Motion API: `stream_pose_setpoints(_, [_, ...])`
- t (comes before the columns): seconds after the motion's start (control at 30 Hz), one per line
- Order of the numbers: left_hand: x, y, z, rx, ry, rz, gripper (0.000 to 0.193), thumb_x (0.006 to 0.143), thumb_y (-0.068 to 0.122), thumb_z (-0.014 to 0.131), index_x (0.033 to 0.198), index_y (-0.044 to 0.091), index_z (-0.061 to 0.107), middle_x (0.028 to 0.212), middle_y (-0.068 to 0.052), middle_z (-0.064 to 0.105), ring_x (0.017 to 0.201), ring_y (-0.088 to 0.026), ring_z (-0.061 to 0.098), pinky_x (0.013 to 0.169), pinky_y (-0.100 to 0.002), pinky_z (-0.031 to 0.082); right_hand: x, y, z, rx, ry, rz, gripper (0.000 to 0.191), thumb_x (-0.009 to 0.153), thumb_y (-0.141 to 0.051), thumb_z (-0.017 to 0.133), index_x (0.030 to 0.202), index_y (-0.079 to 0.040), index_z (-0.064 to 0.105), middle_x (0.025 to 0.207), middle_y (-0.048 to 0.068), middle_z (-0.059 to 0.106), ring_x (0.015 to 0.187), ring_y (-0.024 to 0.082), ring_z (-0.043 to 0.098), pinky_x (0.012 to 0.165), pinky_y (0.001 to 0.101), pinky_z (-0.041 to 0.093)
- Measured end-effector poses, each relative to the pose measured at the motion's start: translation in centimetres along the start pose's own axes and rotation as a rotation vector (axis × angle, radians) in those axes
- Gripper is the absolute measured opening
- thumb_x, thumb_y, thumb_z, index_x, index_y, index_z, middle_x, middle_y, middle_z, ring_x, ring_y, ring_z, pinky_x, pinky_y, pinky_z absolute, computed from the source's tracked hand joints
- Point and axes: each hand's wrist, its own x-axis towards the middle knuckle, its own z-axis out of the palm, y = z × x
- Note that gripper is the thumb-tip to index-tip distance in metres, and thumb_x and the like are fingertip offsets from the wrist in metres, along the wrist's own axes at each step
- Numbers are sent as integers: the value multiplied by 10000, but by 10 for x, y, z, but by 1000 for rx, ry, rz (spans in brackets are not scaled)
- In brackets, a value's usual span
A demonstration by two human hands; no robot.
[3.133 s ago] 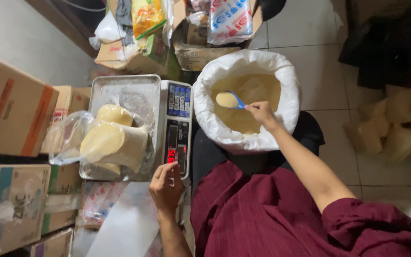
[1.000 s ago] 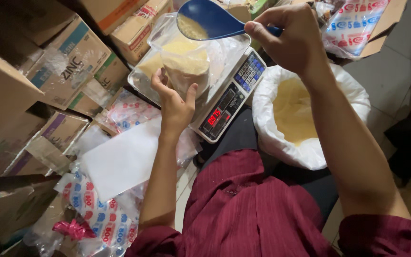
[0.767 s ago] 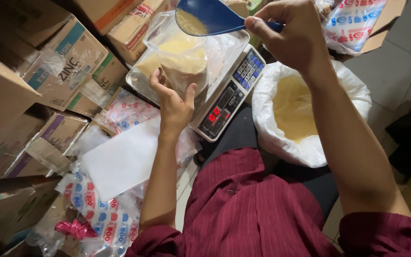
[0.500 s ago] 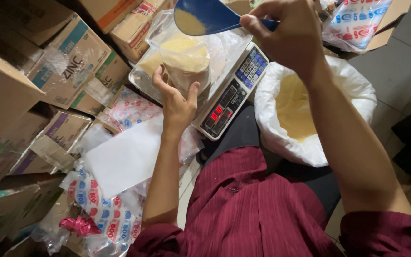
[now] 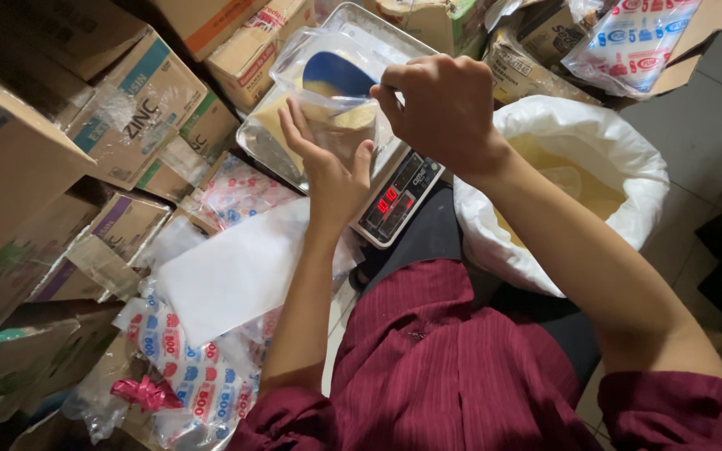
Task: The person scoops a granular substance from a large sack into a plastic bag placed on a digital scale. They adjust the amount to reach a target weight, then tie the bag and set it aside. The process is repeated for a second bag.
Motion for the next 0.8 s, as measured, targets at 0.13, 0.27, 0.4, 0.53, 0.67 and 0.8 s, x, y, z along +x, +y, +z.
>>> stream_pose_setpoints(0.13, [1,-2,1,85,-16,42,1113,934,45,749,1600,-22,-141,1718,-338,4,1644,-456,68,1363,-477,86,0,10,11,212,-147,174,179,937,-331,779,897,-166,834,651,73,712,597,262,701,580,389,526])
stream_pose_setpoints(0.27, [2,-4,1,36,-27,38,1117,941,66,755,1595,-36,-145,1711,-346,-30,1642,-458,46,1359,-472,73,-5,26,25,336,-160,238,225,901,-361,793,918,-142,843,729,97,740,654,272,718,613,389,544])
stream_pose_setpoints(0.4, [1,-1,-1,-24,-24,25,1124,942,62,746,1597,-24,-164,1724,-340,-51,1647,-460,10,1359,-481,54,-10,42,39,574,-160,285,249,940,-334,784,960,-90,827,819,93,768,704,179,730,624,336,539])
stream_pose_setpoints(0.53, [1,1,-2,-7,-29,32,1103,963,65,734,1599,-8,-165,1731,-335,-58,1643,-457,-15,1356,-499,35,-16,52,41,777,-231,464,255,973,-277,780,986,-24,811,754,103,737,644,100,586,571,289,443])
stream_pose_setpoints(0.67, [-1,1,-1,4,-16,45,1055,987,58,698,1601,-9,-157,1735,-332,-55,1654,-456,7,1364,-500,47,-23,59,30,829,-125,413,237,968,-230,776,998,5,794,826,51,771,693,45,637,606,230,492])
stream_pose_setpoints(0.8, [-3,1,3,15,14,60,1036,980,52,688,1611,-6,-132,1738,-324,-28,1662,-451,46,1377,-499,59,-31,67,17,830,-108,398,222,993,-214,771,1014,6,792,836,39,769,707,38,633,620,227,491])
